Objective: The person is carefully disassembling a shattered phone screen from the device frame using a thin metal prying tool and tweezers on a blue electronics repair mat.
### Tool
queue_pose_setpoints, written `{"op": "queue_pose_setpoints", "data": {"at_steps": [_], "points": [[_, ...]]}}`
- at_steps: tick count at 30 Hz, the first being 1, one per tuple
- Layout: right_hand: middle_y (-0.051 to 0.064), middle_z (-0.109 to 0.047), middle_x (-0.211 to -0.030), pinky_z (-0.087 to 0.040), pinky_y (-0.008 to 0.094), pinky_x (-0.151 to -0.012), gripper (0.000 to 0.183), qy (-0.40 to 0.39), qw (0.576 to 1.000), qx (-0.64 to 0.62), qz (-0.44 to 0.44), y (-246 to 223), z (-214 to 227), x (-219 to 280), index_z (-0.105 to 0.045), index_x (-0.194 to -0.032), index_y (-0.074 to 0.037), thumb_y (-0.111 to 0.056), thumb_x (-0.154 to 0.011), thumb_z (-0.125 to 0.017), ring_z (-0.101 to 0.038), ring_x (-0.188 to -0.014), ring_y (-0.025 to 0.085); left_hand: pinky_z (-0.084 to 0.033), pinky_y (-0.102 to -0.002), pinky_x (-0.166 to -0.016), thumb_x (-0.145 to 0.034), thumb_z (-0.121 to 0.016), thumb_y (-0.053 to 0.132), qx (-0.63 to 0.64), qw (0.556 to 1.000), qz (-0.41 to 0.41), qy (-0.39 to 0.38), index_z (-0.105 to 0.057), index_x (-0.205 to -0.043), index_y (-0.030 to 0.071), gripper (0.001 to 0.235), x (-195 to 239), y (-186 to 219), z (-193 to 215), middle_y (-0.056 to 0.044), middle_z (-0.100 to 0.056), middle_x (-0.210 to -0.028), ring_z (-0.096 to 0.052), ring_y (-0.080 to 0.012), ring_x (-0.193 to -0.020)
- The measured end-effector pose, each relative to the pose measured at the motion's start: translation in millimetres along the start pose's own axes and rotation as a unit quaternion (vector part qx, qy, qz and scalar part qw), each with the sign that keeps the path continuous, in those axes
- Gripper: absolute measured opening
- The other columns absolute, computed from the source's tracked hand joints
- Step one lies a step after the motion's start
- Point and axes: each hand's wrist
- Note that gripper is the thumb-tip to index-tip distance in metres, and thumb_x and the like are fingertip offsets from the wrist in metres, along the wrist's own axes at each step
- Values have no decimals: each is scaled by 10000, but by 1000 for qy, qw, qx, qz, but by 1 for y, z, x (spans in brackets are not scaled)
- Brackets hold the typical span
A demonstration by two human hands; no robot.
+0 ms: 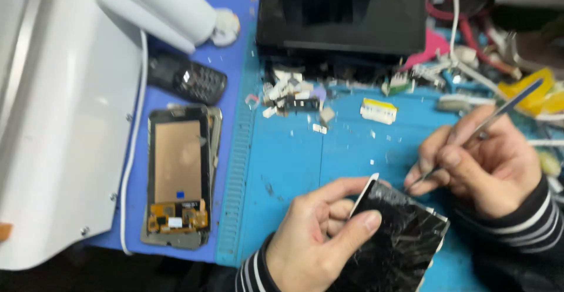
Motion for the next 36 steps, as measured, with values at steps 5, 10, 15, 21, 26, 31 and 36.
{"op": "queue_pose_setpoints", "data": {"at_steps": [5,10,15,21,26,31,36], "points": [[210,-755,-805,-779,397,-591,173,28,999,-37,-13,7,-6,-2,-501,-966,-17,54,-883,-635,-858,-713,347,-387,-85,-490,-915,-653,81,-25,1000,17,-2,-627,-1374,-37,475,-11,-6,7,-82,-750,-868,-574,27,-577],[260,-715,-911,-732,436,-607,220,126,991,-39,0,22,7,-2,-450,-1089,-11,18,-936,-606,-820,-776,408,-341,-86,-464,-899,-669,99,-40,999,25,6,-642,-1355,-33,476,-10,-8,6,-88,-775,-863,-530,42,-525],[217,-669,-855,-644,459,-722,161,15,989,-144,10,22,14,-6,-551,-1139,32,24,-995,-481,-747,-805,375,-473,-137,-550,-955,-591,32,-17,995,-92,17,-494,-1345,-78,417,-9,-5,5,-148,-740,-896,-586,-44,-609],[202,-606,-691,-265,269,-210,296,-61,971,-207,-104,22,18,-2,-568,-1167,133,-81,-987,-474,-280,-309,111,-503,-172,-653,-979,-591,55,-5,990,-136,48,-524,-1289,-59,337,-5,6,-4,-164,-752,-964,-630,-83,-726],[192,-727,-667,-387,263,-415,290,-86,984,-43,-153,10,-7,3,-715,-1077,146,-96,-960,-605,-512,-444,154,-622,-224,-670,-958,-614,60,-10,990,-130,58,-524,-1260,-80,345,-2,6,-10,-228,-757,-1003,-734,-177,-753],[-23,-498,-559,-230,234,-376,181,-66,977,-64,-195,14,6,-2,-739,-948,56,-103,-980,-657,-331,-421,66,-569,-197,-632,-944,-652,154,-98,978,-153,101,-618,-1239,-65,370,6,0,-14,-129,-745,-878,-686,-128,-684],[118,-628,-529,-270,238,-301,247,-116,979,-72,-153,2,5,-7,-686,-969,78,-143,-1010,-584,-345,-338,94,-524,-237,-740,-958,-649,139,-235,889,-325,223,-618,-834,45,159,76,20,-45,-21,-660,-764,-591,-102,-704]]}}
Point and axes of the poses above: each hand's wrist, its own x-axis away from the middle knuckle, its own z-axis out of the back of the hand, y = z × x
